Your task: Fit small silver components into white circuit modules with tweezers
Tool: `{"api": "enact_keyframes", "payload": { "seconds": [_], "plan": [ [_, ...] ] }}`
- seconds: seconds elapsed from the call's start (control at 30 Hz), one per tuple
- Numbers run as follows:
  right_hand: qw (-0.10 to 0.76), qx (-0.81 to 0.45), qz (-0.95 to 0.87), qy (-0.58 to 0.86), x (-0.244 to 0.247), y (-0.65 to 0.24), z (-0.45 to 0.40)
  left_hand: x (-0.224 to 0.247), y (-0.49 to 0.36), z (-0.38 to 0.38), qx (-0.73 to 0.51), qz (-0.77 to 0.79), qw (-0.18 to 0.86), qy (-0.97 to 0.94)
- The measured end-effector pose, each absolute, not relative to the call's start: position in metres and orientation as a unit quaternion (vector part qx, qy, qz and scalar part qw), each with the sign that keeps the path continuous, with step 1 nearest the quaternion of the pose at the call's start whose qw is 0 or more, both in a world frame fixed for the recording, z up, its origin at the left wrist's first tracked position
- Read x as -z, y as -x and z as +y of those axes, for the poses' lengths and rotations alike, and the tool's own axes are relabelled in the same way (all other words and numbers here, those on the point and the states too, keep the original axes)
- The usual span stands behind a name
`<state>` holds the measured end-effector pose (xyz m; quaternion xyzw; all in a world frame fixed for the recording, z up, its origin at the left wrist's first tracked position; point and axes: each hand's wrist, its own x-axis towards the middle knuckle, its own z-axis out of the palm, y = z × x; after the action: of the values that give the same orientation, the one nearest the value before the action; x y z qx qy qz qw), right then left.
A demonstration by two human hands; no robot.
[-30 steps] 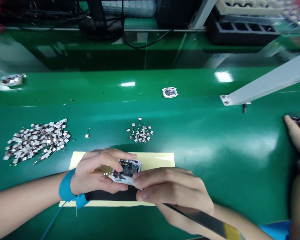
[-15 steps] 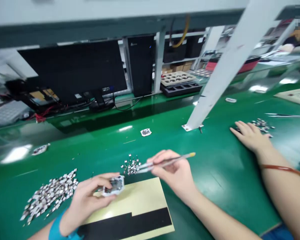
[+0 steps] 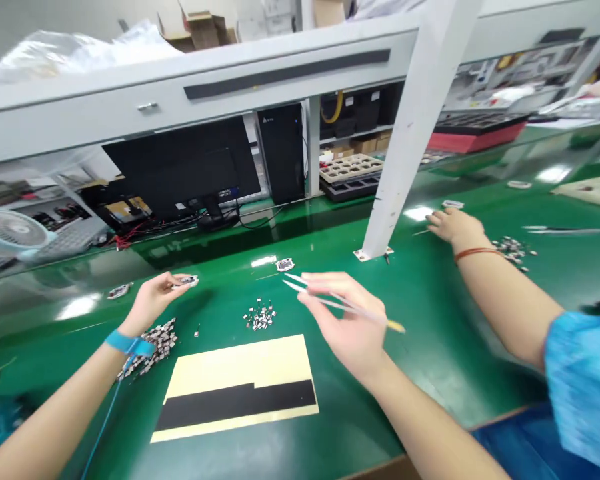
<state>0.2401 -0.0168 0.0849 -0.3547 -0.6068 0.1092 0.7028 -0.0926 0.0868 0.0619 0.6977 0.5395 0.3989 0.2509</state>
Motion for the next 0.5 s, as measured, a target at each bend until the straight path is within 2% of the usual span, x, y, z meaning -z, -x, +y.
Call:
{"api": "enact_keyframes", "payload": {
  "seconds": [0.23,0.5],
  "plan": [
    [0.555,0.069,-0.779,0.283,-0.100,-0.269,-0.059,-0.020,0.101,0.152,-0.374,0.596,0.230,-0.672],
    [0.461,0.096,-0.849,0.239,-0.055,-0.308,-0.014,-0.018,0.110,0.146,-0.259,0.637,0.190,-0.701]
  ]
}}
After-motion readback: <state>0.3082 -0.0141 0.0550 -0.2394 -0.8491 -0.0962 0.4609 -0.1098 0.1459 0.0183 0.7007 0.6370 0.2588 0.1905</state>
